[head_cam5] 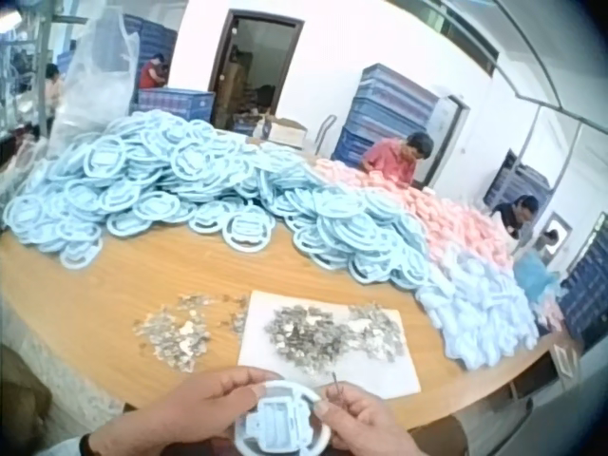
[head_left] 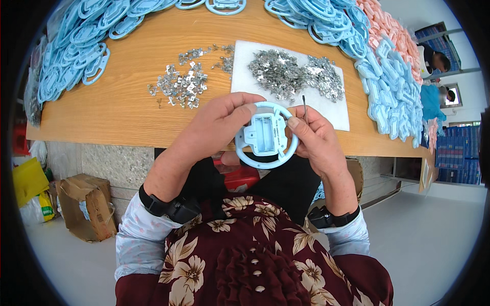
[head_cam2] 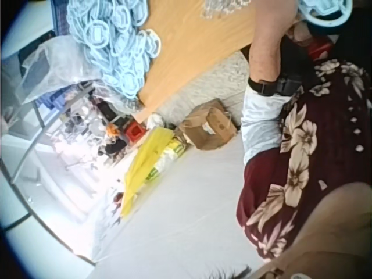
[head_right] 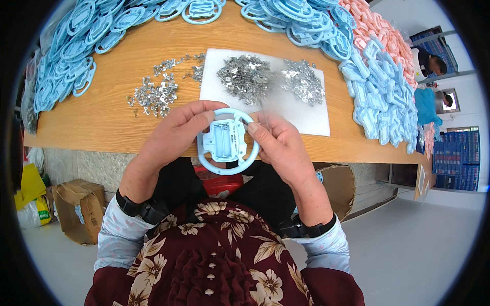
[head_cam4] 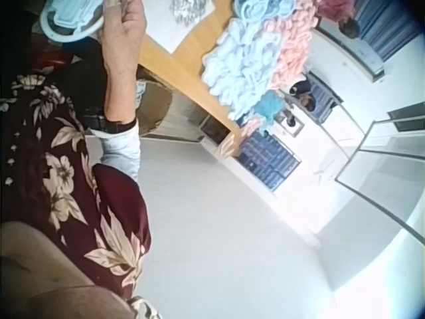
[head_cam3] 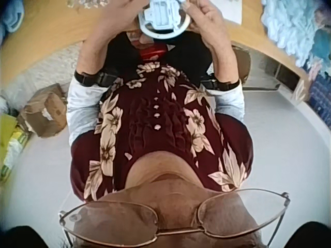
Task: Manually assembling small metal hooks or clips into a blue circular plastic component.
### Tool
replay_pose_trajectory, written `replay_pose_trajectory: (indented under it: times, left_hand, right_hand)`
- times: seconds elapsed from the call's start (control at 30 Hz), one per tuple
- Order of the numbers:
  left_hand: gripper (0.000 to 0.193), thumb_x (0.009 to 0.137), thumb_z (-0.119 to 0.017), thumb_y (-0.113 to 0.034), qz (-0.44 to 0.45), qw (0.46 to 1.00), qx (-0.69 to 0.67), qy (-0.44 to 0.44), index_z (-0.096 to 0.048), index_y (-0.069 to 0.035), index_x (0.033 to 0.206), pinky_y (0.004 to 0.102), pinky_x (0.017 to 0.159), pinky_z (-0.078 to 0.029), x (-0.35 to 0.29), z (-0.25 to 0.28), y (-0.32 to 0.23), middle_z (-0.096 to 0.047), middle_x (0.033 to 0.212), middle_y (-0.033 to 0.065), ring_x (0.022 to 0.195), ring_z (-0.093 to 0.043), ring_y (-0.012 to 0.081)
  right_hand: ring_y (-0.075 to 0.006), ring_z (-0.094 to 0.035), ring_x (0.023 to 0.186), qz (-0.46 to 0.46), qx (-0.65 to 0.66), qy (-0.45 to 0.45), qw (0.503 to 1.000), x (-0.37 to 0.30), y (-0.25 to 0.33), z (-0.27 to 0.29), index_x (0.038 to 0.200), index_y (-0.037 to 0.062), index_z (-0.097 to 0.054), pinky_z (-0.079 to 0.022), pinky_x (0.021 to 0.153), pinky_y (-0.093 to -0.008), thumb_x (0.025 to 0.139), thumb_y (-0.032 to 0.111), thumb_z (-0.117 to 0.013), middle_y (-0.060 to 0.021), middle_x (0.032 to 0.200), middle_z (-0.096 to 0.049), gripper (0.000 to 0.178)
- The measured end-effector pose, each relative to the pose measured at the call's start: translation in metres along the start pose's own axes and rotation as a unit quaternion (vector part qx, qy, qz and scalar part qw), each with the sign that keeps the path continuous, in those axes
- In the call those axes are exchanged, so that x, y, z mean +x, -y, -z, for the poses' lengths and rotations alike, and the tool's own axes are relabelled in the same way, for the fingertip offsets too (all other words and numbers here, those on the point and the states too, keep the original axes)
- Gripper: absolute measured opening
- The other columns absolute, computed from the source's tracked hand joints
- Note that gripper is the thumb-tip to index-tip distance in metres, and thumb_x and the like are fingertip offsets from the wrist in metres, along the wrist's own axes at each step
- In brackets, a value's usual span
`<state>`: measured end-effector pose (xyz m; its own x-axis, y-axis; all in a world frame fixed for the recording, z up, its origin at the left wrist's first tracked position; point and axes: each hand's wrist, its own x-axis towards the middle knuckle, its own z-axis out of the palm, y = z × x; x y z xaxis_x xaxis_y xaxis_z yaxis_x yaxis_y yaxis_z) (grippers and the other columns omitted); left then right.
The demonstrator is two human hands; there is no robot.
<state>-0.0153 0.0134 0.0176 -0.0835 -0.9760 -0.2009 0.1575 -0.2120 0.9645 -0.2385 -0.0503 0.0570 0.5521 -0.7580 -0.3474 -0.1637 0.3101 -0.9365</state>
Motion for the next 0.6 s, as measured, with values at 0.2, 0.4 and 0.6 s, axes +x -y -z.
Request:
replay_pose_trajectory:
  times: [0.2,0.4,0.6]
  left_hand:
    - [0.041,0.101,-0.046,-0.01,-0.031,0.989,0.135,0.055,-0.049,0.004,0.14,0.0301,0.092,-0.052,-0.009,-0.016,-0.005,-0.066,0.118,0.0082,0.104,-0.065,0.0135]
    - [0.043,0.105,-0.047,-0.021,0.029,0.975,-0.215,0.052,-0.047,0.001,0.142,0.0323,0.075,-0.061,-0.009,-0.021,0.005,-0.063,0.123,0.0142,0.106,-0.067,0.0222]
    - [0.048,0.106,-0.049,-0.035,-0.005,0.964,-0.259,0.06,-0.049,-0.001,0.141,0.0325,0.07,-0.061,-0.009,-0.021,0.011,-0.062,0.121,0.011,0.099,-0.069,0.0222]
  right_hand:
    - [-0.0009,-0.04,0.057,0.014,0.039,0.033,0.999,-0.011,0.012,0.011,0.118,0.0028,-0.065,-0.029,0.048,-0.0183,0.104,0.028,-0.058,0.0036,0.079,-0.059,0.029]
    - [-0.005,-0.054,0.067,0.152,-0.094,-0.078,0.981,-0.005,-0.016,-0.008,0.119,0.0005,-0.062,-0.045,0.06,-0.0227,0.104,0.019,-0.059,0.0026,0.073,-0.055,0.024]
    - [-0.004,-0.046,0.062,0.194,-0.101,-0.116,0.969,0.005,-0.029,-0.032,0.119,0.0012,-0.057,-0.043,0.059,-0.0232,0.093,0.012,-0.073,0.0027,0.066,-0.049,0.033]
